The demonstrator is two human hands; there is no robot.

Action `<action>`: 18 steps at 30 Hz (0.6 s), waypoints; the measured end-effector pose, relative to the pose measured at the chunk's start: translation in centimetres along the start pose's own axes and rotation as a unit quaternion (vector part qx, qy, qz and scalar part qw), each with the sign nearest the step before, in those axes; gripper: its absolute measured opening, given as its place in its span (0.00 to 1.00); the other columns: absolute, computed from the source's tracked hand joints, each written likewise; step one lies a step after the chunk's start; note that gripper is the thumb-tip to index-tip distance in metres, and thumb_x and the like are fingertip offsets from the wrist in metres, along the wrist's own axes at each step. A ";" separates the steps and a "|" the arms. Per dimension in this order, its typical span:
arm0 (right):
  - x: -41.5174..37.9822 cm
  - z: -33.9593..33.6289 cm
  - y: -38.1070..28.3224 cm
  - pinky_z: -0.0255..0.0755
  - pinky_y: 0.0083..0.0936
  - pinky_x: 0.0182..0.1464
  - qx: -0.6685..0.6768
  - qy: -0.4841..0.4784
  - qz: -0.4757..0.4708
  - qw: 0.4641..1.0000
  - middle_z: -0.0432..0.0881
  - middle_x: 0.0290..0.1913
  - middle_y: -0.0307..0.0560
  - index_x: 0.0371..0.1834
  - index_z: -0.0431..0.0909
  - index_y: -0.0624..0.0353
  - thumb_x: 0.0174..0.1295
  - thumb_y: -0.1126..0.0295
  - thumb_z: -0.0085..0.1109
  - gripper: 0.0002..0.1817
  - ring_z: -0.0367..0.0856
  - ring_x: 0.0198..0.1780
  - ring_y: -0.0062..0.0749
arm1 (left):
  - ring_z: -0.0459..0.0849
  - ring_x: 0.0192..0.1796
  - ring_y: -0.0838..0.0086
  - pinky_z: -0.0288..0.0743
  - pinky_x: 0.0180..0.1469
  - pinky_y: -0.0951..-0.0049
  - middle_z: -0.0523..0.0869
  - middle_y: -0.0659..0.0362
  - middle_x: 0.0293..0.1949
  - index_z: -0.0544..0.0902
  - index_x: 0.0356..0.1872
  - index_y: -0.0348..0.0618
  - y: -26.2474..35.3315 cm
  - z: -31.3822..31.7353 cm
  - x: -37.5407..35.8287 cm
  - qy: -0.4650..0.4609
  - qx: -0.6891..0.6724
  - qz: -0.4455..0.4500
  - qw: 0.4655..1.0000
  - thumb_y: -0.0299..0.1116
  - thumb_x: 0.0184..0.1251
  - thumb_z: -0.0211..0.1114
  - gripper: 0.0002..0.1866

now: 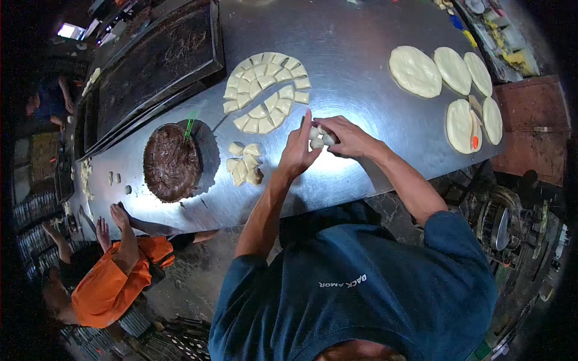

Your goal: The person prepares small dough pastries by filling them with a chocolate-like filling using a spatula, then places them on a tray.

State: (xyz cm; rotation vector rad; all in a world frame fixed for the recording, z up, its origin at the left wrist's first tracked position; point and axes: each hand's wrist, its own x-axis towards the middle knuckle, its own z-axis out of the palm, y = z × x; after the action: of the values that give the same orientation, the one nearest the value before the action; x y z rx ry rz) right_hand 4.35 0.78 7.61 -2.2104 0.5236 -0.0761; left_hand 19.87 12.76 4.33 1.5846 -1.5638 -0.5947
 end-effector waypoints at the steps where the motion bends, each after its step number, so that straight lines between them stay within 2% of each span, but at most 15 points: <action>1: -0.4 0.3 0.2 0.68 0.42 0.59 -0.018 -0.015 -0.019 1.000 0.75 0.55 0.59 0.67 0.61 0.61 0.52 0.77 0.57 0.35 0.72 0.58 0.54 | 0.76 0.49 0.48 0.69 0.54 0.55 0.77 0.42 0.53 0.46 0.73 0.35 0.0 0.4 -0.2 -0.019 -0.015 0.032 0.999 0.22 0.53 0.63 0.47; 3: -0.9 1.2 0.4 0.68 0.43 0.60 -0.012 0.005 -0.037 0.999 0.73 0.57 0.61 0.69 0.59 0.60 0.51 0.79 0.57 0.37 0.71 0.58 0.55 | 0.76 0.51 0.48 0.69 0.55 0.55 0.75 0.41 0.55 0.46 0.74 0.36 0.5 1.5 -0.4 -0.012 0.027 0.014 0.999 0.21 0.52 0.62 0.47; 5: -2.3 1.7 -0.6 0.67 0.43 0.61 0.010 0.080 0.019 0.997 0.73 0.57 0.63 0.69 0.58 0.61 0.51 0.80 0.57 0.38 0.71 0.59 0.57 | 0.75 0.52 0.47 0.68 0.57 0.55 0.74 0.40 0.57 0.45 0.74 0.37 1.1 2.2 -0.4 -0.023 -0.121 -0.084 0.989 0.21 0.52 0.62 0.48; 6: -3.4 2.0 -0.8 0.68 0.43 0.61 0.025 0.098 0.017 0.995 0.73 0.56 0.64 0.70 0.57 0.61 0.51 0.81 0.57 0.38 0.71 0.59 0.57 | 0.74 0.55 0.47 0.66 0.60 0.56 0.73 0.40 0.59 0.45 0.74 0.38 2.0 2.0 -0.6 -0.050 -0.159 -0.131 0.977 0.21 0.52 0.62 0.48; 7: -4.2 2.4 -0.7 0.68 0.43 0.61 0.030 0.094 0.022 0.995 0.73 0.56 0.64 0.70 0.57 0.61 0.51 0.81 0.57 0.38 0.71 0.59 0.57 | 0.74 0.55 0.47 0.66 0.60 0.56 0.73 0.40 0.59 0.45 0.74 0.38 1.8 2.8 -1.3 -0.053 -0.161 -0.139 0.976 0.21 0.52 0.62 0.48; 9: -5.6 3.5 -0.5 0.70 0.43 0.59 -0.014 0.064 0.066 0.996 0.74 0.55 0.64 0.70 0.55 0.59 0.52 0.79 0.58 0.39 0.72 0.57 0.57 | 0.73 0.57 0.47 0.65 0.62 0.57 0.72 0.40 0.60 0.46 0.74 0.38 0.8 4.6 -2.4 -0.057 -0.089 -0.001 0.994 0.21 0.53 0.62 0.47; 10: -5.4 2.6 -1.8 0.72 0.42 0.56 -0.062 0.025 0.079 0.995 0.74 0.56 0.64 0.71 0.54 0.58 0.52 0.77 0.61 0.41 0.73 0.55 0.56 | 0.68 0.65 0.46 0.61 0.67 0.59 0.68 0.39 0.64 0.46 0.74 0.38 1.5 4.0 -2.6 -0.098 -0.109 -0.051 0.988 0.24 0.54 0.64 0.47; 11: -4.8 1.2 -3.0 0.71 0.47 0.55 -0.084 -0.053 0.132 0.986 0.73 0.56 0.64 0.71 0.55 0.57 0.52 0.69 0.63 0.41 0.73 0.54 0.57 | 0.68 0.65 0.46 0.61 0.67 0.59 0.68 0.39 0.64 0.46 0.74 0.38 2.0 3.2 -2.6 -0.097 -0.108 -0.059 0.988 0.24 0.54 0.64 0.47; 13: -3.8 0.7 -3.9 0.67 0.55 0.56 -0.195 0.032 0.082 0.977 0.72 0.58 0.63 0.72 0.55 0.54 0.55 0.59 0.61 0.40 0.71 0.57 0.58 | 0.60 0.71 0.47 0.56 0.71 0.60 0.63 0.39 0.68 0.49 0.73 0.37 2.5 0.9 -3.0 -0.037 -0.087 -0.049 0.994 0.27 0.55 0.65 0.46; 14: -2.8 1.3 -3.4 0.57 0.60 0.62 -0.213 0.075 0.060 0.972 0.67 0.64 0.63 0.72 0.55 0.51 0.58 0.51 0.57 0.39 0.64 0.64 0.60 | 0.52 0.75 0.50 0.50 0.74 0.62 0.57 0.40 0.71 0.51 0.73 0.36 2.0 -0.8 -3.5 -0.030 0.030 -0.033 0.999 0.29 0.56 0.66 0.44; 15: -1.8 2.0 -3.4 0.57 0.60 0.62 -0.214 0.073 0.052 0.973 0.67 0.64 0.63 0.72 0.55 0.51 0.58 0.51 0.57 0.39 0.64 0.64 0.60 | 0.62 0.70 0.48 0.59 0.70 0.61 0.65 0.39 0.67 0.59 0.70 0.36 1.1 -1.9 -4.7 0.029 0.064 -0.052 0.996 0.29 0.58 0.65 0.38; 17: -0.2 4.2 -3.2 0.43 0.57 0.71 -0.313 0.079 0.051 0.945 0.55 0.72 0.62 0.75 0.51 0.49 0.62 0.48 0.54 0.40 0.49 0.74 0.57 | 0.75 0.58 0.47 0.70 0.59 0.59 0.77 0.40 0.55 0.68 0.65 0.38 0.7 -4.0 -7.2 0.083 0.083 -0.125 0.985 0.29 0.58 0.65 0.31; 18: 0.3 6.9 -1.1 0.37 0.61 0.71 -0.283 0.040 0.058 0.957 0.49 0.74 0.62 0.74 0.53 0.51 0.63 0.46 0.51 0.39 0.39 0.76 0.57 | 0.75 0.58 0.47 0.70 0.59 0.59 0.77 0.40 0.55 0.68 0.65 0.38 0.6 -4.4 -8.6 0.086 0.085 -0.129 0.984 0.29 0.58 0.65 0.31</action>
State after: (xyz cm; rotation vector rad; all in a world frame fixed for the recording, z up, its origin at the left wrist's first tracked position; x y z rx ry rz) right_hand 6.63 6.29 3.98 -2.7340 0.7961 0.0541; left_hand 22.02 22.12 5.44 1.9337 -1.3195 -0.4558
